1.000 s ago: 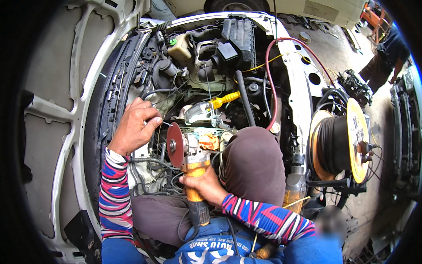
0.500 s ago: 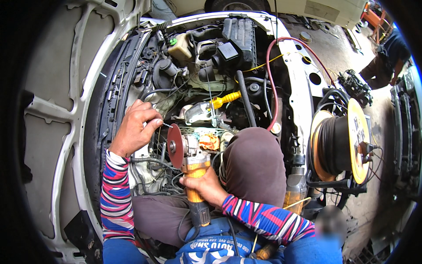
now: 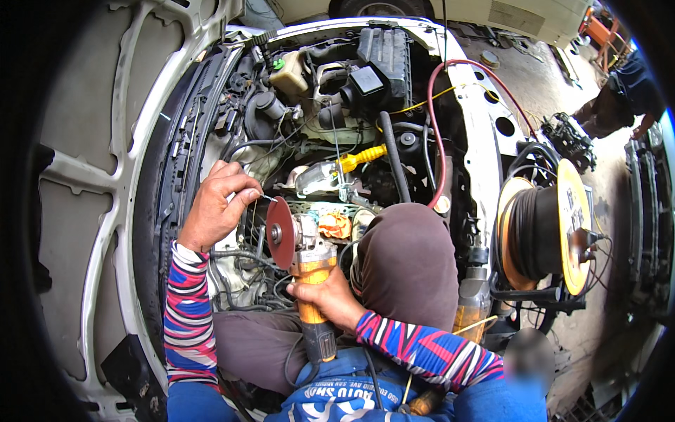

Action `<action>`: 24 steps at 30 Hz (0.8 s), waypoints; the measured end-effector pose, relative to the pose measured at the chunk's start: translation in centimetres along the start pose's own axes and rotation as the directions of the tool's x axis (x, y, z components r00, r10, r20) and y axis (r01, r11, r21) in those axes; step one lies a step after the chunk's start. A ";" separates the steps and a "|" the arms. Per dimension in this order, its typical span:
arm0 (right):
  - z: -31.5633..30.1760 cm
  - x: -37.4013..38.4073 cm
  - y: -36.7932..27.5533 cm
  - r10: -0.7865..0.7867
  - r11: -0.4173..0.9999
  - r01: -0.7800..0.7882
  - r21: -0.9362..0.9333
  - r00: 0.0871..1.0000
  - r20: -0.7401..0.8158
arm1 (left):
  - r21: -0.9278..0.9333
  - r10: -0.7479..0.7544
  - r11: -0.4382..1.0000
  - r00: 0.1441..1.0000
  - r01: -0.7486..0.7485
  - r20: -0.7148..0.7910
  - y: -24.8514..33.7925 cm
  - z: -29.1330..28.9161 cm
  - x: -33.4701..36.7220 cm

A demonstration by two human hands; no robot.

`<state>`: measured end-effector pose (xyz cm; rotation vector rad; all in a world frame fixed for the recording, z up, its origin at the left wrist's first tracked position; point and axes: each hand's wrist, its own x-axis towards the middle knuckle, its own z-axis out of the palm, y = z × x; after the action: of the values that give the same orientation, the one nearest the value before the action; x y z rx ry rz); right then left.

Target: The person works inside the engine bay of a white car, using a power drill and an angle grinder to remove and grind components. The person handles wires and tools while another person is visible in the background.

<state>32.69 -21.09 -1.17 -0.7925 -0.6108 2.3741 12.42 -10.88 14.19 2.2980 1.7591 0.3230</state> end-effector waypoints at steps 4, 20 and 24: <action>0.1 -0.1 -0.2 0.025 0.999 -0.025 0.027 1.000 0.006 | -0.004 -0.015 1.000 1.000 0.015 -0.005 -0.1 0.2 -0.1; 0.4 -0.2 -0.4 -0.011 1.000 0.011 0.010 0.999 -0.038 | 0.066 0.013 0.998 1.000 -0.014 0.020 -0.2 -0.8 0.3; 0.4 -0.1 -0.4 -0.005 1.000 0.004 -0.029 1.000 -0.020 | 0.098 0.035 0.994 0.999 -0.038 0.031 -0.1 -0.8 0.5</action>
<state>32.66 -20.95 -0.64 -0.8255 -0.6390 2.3553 12.24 -10.30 14.98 2.3921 1.7586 0.2120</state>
